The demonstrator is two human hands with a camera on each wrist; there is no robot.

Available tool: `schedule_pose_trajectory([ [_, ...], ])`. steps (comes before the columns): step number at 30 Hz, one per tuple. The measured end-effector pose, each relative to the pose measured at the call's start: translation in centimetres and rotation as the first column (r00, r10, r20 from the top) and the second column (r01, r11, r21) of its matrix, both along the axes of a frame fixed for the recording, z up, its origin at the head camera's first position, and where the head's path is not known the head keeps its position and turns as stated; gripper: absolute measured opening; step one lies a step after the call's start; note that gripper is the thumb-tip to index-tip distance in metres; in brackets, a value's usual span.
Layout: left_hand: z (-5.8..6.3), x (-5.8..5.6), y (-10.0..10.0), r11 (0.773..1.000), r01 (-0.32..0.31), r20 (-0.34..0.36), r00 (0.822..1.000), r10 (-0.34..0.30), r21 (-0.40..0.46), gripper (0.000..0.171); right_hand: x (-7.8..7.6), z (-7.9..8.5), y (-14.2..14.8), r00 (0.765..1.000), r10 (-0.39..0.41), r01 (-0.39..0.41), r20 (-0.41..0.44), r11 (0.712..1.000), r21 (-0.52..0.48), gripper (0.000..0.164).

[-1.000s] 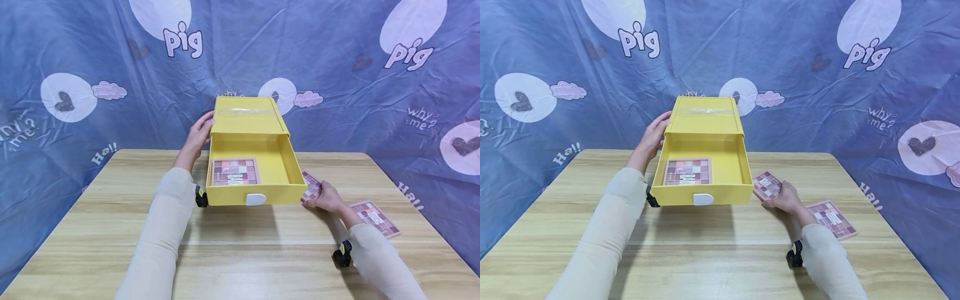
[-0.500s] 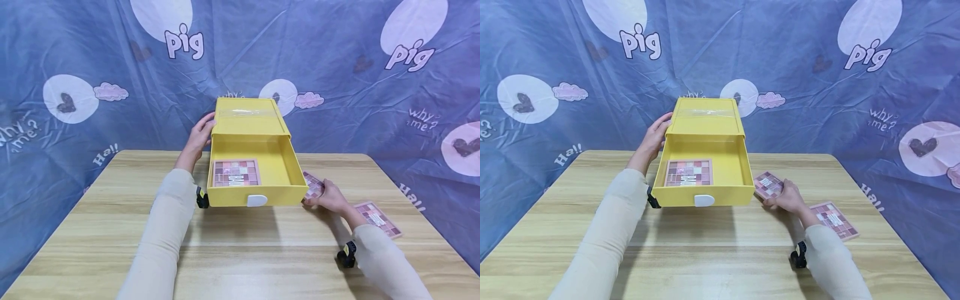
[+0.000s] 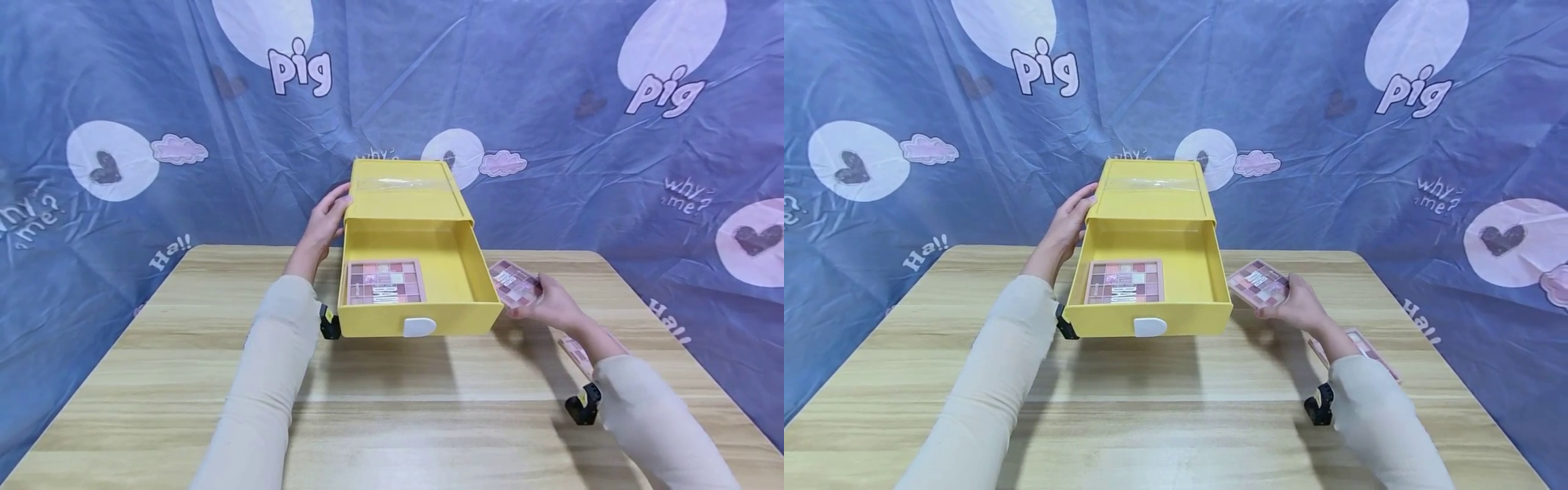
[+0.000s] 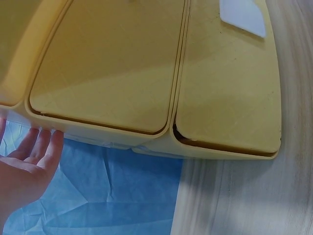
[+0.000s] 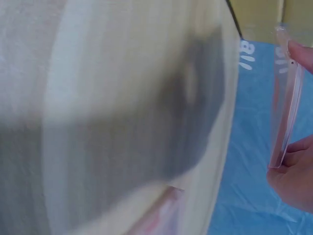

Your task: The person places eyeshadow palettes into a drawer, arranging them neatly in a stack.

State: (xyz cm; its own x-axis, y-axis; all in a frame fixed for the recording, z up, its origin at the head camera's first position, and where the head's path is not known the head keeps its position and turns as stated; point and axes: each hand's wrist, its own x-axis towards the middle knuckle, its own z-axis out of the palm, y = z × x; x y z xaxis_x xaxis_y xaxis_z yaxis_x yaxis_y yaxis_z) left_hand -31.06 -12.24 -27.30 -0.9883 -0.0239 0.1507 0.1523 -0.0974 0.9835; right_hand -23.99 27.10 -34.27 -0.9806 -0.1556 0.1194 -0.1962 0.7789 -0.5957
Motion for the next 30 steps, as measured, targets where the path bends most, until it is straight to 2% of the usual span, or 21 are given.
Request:
schedule_pose_trajectory([
  [1,-0.3,-0.3,-0.1,1.000,-0.002,-0.004,1.000,0.002,0.002,0.044,0.0,0.3,0.0,1.000,0.007,-0.007,0.001,1.000,0.002,0.077],
  [12,-0.3,-0.3,0.0,1.000,0.006,-0.002,1.000,-0.006,0.024,0.044,0.3,3.5,0.1,1.000,0.021,-0.022,0.019,0.997,0.076,0.087],
  [14,-0.3,-0.3,0.0,1.000,0.006,-0.002,1.000,-0.006,0.030,0.044,0.3,4.1,0.1,1.000,0.021,-0.022,0.021,0.998,0.062,0.081],
  [17,-0.3,-0.3,0.0,1.000,0.004,-0.001,1.000,-0.004,0.029,0.044,0.3,5.0,0.1,0.999,0.022,-0.024,0.026,0.998,0.056,0.080],
  [24,-0.2,-0.3,0.0,1.000,0.004,0.002,1.000,-0.004,0.027,0.044,0.5,7.3,0.2,0.998,0.030,-0.034,0.062,0.998,0.061,0.104],
  [30,-0.2,-0.3,0.0,1.000,0.007,0.001,1.000,-0.007,0.027,0.045,0.6,9.0,0.0,0.997,-0.009,-0.001,0.081,0.992,0.123,0.112],
])
